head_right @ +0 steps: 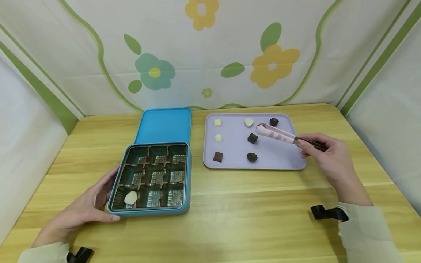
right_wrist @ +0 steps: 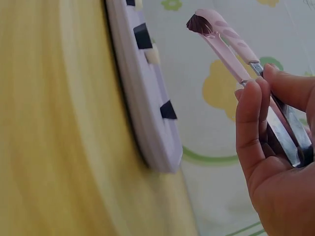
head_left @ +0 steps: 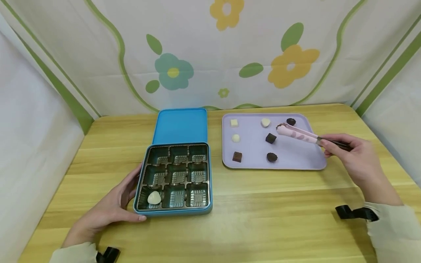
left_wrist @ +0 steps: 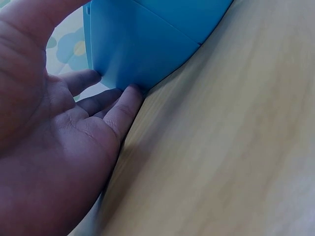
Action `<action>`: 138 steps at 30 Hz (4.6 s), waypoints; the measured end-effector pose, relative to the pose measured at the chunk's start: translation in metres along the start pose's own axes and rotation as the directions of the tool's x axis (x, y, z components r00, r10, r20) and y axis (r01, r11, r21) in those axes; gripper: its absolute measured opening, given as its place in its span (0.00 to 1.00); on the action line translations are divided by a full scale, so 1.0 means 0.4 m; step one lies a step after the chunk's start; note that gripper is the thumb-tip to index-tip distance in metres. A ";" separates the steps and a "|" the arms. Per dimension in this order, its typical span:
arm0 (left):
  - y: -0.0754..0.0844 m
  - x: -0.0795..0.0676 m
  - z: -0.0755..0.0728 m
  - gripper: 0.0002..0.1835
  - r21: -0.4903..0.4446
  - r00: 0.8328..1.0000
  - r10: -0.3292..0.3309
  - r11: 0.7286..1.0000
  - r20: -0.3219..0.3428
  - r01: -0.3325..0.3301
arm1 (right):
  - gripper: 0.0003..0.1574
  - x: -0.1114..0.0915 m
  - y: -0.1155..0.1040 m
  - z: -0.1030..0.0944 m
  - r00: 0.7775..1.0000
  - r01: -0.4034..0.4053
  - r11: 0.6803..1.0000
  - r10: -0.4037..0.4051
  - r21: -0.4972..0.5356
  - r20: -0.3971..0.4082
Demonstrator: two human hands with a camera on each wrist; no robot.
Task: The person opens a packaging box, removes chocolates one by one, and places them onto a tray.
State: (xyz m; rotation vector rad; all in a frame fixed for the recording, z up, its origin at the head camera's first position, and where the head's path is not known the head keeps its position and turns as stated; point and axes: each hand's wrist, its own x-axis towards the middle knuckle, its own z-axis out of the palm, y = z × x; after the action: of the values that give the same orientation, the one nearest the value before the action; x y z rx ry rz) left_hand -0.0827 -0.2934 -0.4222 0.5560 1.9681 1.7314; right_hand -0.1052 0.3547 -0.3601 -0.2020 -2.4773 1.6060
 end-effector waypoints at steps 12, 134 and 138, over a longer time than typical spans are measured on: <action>-0.005 -0.006 0.000 0.72 0.030 0.999 0.036 0.999 -0.020 -0.035 | 0.09 0.012 0.062 -0.024 0.997 -0.068 0.941 0.074 0.333 -0.005; 0.008 0.004 0.001 0.72 0.060 0.999 -0.026 0.998 -0.031 0.027 | 0.12 -0.058 -0.149 0.229 0.963 0.267 0.952 -0.257 -0.152 0.084; 0.007 0.005 0.002 0.72 0.043 0.999 -0.027 0.999 -0.021 0.028 | 0.12 -0.070 -0.191 0.307 0.909 0.399 0.909 -0.377 -0.118 0.176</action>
State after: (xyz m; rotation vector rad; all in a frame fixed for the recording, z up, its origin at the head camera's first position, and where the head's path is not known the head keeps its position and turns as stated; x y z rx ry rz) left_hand -0.0838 -0.2911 -0.4198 0.5256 2.0220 1.6875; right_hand -0.1068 0.2085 -0.3414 0.3876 -2.5391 1.3092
